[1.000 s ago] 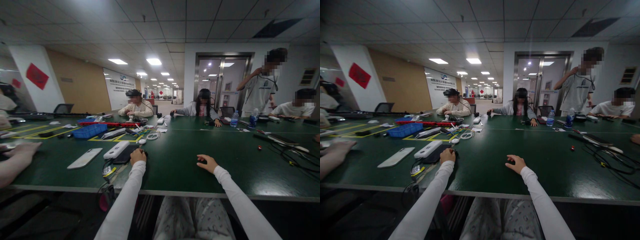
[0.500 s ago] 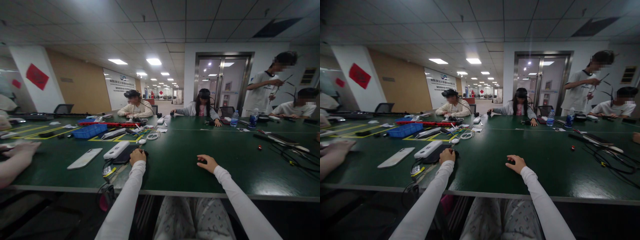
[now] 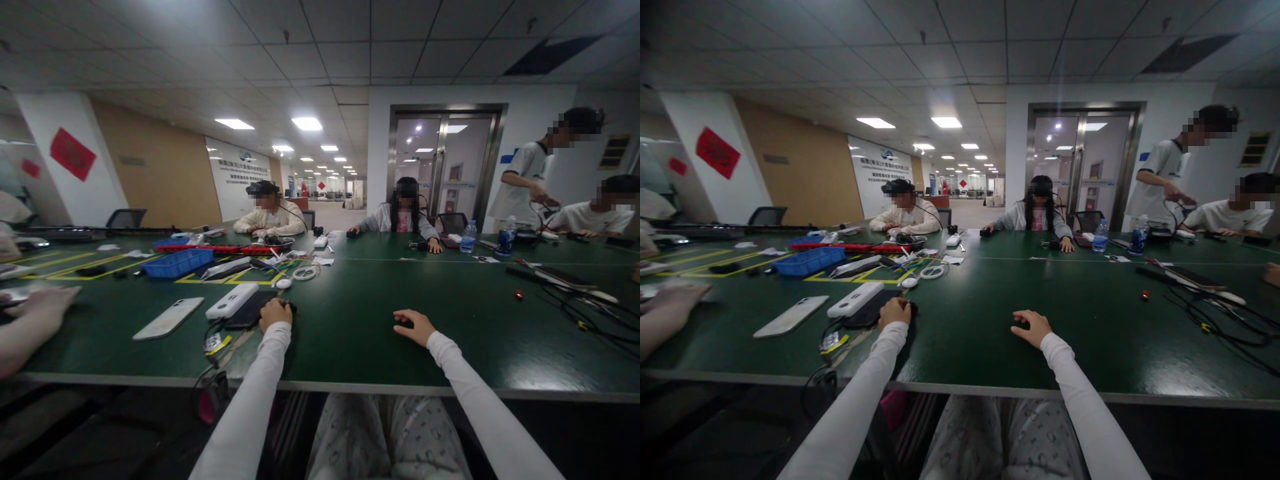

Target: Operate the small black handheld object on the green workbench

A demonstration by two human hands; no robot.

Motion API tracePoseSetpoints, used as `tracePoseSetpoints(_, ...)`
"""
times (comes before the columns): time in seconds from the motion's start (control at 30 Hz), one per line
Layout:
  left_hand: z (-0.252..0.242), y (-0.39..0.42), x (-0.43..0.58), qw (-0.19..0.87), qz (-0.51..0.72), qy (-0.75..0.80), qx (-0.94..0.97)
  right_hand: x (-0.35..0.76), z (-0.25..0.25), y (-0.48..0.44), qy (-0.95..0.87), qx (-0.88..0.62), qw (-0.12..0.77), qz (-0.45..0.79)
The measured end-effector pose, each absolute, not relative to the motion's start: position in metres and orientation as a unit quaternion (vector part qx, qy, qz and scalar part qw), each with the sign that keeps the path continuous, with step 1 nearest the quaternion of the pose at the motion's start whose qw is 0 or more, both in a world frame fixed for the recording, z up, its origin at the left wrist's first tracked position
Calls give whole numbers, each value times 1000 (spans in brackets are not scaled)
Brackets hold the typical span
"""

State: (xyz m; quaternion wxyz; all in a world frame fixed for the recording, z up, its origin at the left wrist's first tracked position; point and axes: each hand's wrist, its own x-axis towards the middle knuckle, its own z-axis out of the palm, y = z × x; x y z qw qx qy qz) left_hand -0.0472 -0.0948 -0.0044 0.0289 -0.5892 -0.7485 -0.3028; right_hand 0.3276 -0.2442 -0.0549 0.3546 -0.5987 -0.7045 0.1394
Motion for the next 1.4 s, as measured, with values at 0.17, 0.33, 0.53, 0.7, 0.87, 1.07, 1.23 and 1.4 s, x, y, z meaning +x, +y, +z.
tracePoseSetpoints(0.17,-3,-97,-46,23,-291,-752,-591,328,-55,-244,-706,-603,344,138)
tracePoseSetpoints(0.33,-2,-98,-45,26,-278,-754,-595,328,-54,-244,-707,-603,340,140)
tracePoseSetpoints(0.53,-3,-97,-46,30,-272,-750,-602,328,-54,-245,-707,-603,343,139)
tracePoseSetpoints(0.7,-5,-95,-47,32,-270,-744,-610,327,-54,-244,-707,-603,343,134)
tracePoseSetpoints(0.87,-5,-96,-46,31,-268,-745,-609,327,-54,-244,-708,-606,338,131)
tracePoseSetpoints(1.07,-6,-98,-41,26,-257,-727,-636,326,-51,-247,-708,-608,332,139)
tracePoseSetpoints(1.23,-12,-107,-10,-5,-259,-678,-688,326,-49,-248,-706,-612,326,141)
tracePoseSetpoints(1.4,-19,-127,50,-59,-277,-602,-747,326,-48,-248,-700,-616,332,144)
